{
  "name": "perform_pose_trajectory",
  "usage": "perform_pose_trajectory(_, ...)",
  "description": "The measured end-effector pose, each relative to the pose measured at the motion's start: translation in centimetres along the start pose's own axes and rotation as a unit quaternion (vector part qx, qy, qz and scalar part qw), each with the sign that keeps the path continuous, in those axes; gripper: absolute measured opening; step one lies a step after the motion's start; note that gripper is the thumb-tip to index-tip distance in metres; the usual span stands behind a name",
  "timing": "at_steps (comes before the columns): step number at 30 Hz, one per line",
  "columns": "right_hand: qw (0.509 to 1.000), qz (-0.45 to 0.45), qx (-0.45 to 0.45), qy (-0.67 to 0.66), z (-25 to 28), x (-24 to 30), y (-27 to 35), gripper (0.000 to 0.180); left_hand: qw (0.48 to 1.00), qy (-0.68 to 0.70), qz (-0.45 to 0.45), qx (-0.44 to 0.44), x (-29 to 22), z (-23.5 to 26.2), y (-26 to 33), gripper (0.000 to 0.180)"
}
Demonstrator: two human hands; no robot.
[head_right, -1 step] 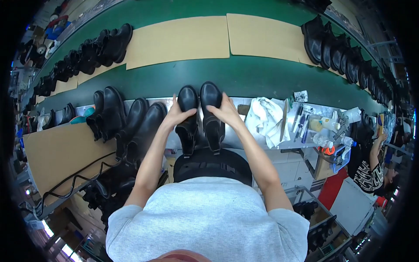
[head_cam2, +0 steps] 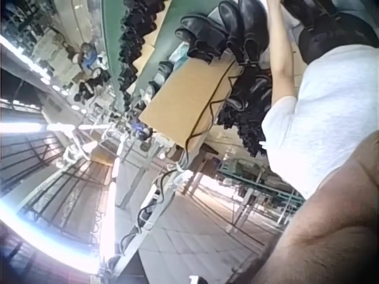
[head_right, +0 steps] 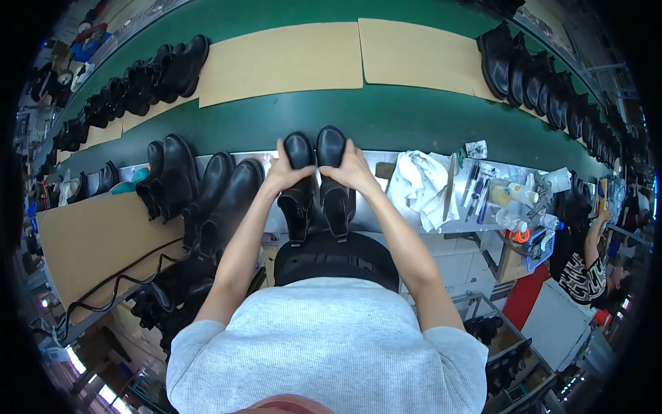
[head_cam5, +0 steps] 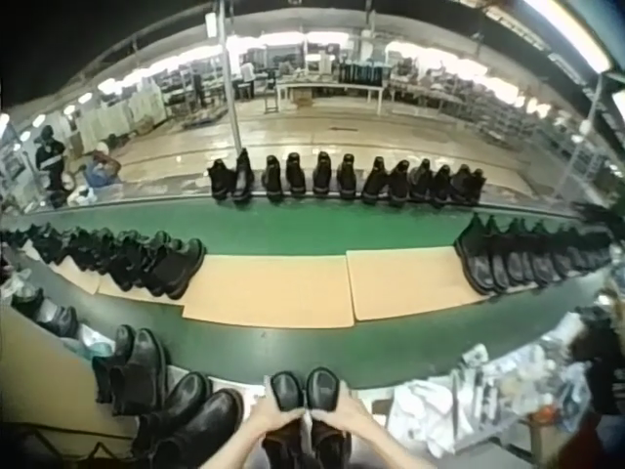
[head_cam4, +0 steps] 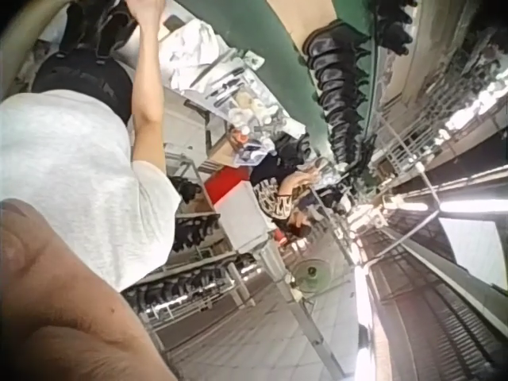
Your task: Finishing and inspecting black leather boots on a shoe manufacturing line, involving cleaning and checking the sole and upper.
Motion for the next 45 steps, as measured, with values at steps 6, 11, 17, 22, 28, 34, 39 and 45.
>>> perform_pose_trajectory(6,0.990,-0.100,-0.012,0.094,0.5,0.3,-1.7,0.104,0.993,-0.029,-0.046,-0.109,1.9,1.8,-2.4,0.096)
perform_pose_trajectory(11,0.981,-0.024,0.050,-0.186,1.3,-3.9,-2.2,0.069,0.954,0.267,-0.126,-0.052,4.0,1.8,-3.2,0.083)
perform_pose_trajectory(17,0.881,0.020,0.179,-0.437,3.4,1.0,0.9,0.052,0.863,0.500,-0.062,0.047,-1.1,3.1,3.8,0.067)
perform_pose_trajectory(22,0.750,-0.010,0.311,-0.584,1.3,2.3,2.5,0.040,0.755,0.595,-0.139,0.239,-5.1,1.8,5.8,0.045)
perform_pose_trajectory(28,0.393,0.136,0.378,-0.827,2.3,7.2,5.1,0.060,0.544,0.746,-0.288,0.254,-5.9,2.8,6.7,0.043)
perform_pose_trajectory(34,0.380,0.234,0.355,-0.822,4.8,7.0,5.0,0.079,0.285,0.822,-0.302,0.391,-8.2,3.4,9.0,0.063)
perform_pose_trajectory(39,0.586,0.121,0.264,-0.757,6.8,4.1,5.3,0.051,0.517,0.778,-0.176,0.310,-5.9,6.1,9.1,0.050)
perform_pose_trajectory(45,0.992,0.037,-0.107,0.057,2.2,0.0,-0.3,0.087,0.988,0.070,-0.119,-0.064,0.4,4.5,-0.7,0.067)
Point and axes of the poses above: each hand's wrist, its own y-axis away from the middle knuckle, its own z-axis out of the back of the hand, x = y × z, the point moved 7 cm from there along -y, towards the middle knuckle, and after that the axes turned 7 degrees about x, right-handed, at the moved point
